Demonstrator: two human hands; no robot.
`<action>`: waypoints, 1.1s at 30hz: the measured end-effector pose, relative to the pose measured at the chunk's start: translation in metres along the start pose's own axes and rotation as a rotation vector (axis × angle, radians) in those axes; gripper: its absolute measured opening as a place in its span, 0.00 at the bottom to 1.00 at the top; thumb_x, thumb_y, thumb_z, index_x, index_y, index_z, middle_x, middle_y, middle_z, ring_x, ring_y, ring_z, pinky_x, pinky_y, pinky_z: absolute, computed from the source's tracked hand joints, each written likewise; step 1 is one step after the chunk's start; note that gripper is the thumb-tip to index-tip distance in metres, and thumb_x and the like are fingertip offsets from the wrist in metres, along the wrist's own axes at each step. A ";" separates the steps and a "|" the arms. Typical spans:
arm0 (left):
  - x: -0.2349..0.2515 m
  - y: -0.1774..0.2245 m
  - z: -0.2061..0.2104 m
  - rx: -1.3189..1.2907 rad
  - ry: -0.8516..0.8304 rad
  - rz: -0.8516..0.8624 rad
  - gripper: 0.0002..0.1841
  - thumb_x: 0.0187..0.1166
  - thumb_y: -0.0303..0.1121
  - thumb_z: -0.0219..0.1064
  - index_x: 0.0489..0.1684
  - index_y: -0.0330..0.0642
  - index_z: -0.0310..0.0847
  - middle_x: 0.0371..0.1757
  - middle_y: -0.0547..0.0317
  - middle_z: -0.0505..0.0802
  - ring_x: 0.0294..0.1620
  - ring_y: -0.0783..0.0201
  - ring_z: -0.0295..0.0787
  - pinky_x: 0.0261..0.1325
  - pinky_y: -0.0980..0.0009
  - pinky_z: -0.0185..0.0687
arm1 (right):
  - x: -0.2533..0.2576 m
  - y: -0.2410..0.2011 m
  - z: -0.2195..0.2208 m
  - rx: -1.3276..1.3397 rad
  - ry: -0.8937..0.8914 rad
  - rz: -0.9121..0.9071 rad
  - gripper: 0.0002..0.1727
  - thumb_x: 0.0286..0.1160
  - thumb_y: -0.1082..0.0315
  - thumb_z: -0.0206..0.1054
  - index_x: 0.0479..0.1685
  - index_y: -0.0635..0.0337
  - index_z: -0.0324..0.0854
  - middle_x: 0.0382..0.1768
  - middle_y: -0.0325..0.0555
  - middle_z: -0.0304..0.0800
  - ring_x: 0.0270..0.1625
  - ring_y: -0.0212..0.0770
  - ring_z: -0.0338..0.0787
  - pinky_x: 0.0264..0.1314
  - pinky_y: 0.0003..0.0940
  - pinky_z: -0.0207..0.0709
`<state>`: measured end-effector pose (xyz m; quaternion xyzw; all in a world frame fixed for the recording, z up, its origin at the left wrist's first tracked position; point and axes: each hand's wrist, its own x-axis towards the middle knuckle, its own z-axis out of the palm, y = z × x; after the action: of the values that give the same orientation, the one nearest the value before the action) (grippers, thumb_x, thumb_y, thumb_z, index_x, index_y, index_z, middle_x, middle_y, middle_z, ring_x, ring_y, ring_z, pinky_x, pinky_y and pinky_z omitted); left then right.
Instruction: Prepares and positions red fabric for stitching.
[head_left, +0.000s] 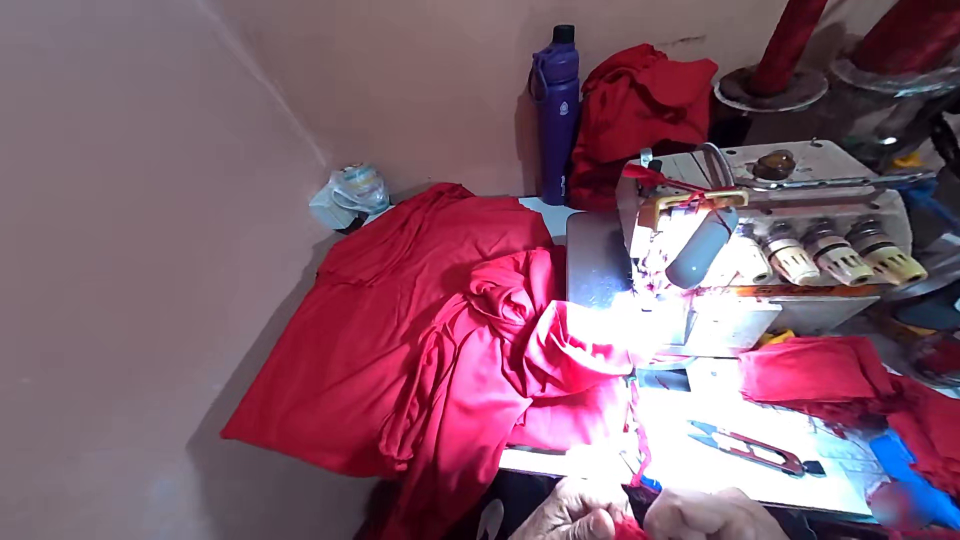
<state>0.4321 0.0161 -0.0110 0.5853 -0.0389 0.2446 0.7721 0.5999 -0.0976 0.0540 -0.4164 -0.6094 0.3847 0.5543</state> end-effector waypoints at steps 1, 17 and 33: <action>-0.001 -0.001 -0.004 0.030 -0.014 0.019 0.19 0.89 0.54 0.54 0.42 0.52 0.85 0.42 0.82 0.89 0.50 0.92 0.80 0.57 0.89 0.72 | -0.002 0.002 -0.002 0.011 0.011 0.003 0.09 0.79 0.73 0.61 0.35 0.71 0.81 0.24 0.39 0.82 0.29 0.14 0.75 0.34 0.11 0.66; -0.012 -0.004 -0.010 -0.003 0.077 -0.057 0.09 0.81 0.46 0.69 0.45 0.54 0.87 0.43 0.82 0.92 0.46 0.90 0.85 0.51 0.87 0.79 | -0.008 0.026 0.002 0.231 0.067 -0.116 0.06 0.83 0.67 0.63 0.42 0.59 0.84 0.39 0.28 0.91 0.47 0.11 0.85 0.53 0.11 0.77; -0.016 0.010 -0.019 0.458 0.479 0.163 0.07 0.80 0.40 0.71 0.42 0.48 0.88 0.42 0.75 0.93 0.48 0.84 0.88 0.55 0.84 0.83 | 0.000 0.061 0.028 -0.372 0.465 -0.166 0.06 0.71 0.67 0.75 0.40 0.61 0.91 0.38 0.36 0.97 0.43 0.14 0.89 0.50 0.09 0.80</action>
<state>0.4096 0.0301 -0.0137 0.6645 0.1527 0.4383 0.5857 0.5774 -0.0757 -0.0053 -0.5362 -0.5581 0.1145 0.6228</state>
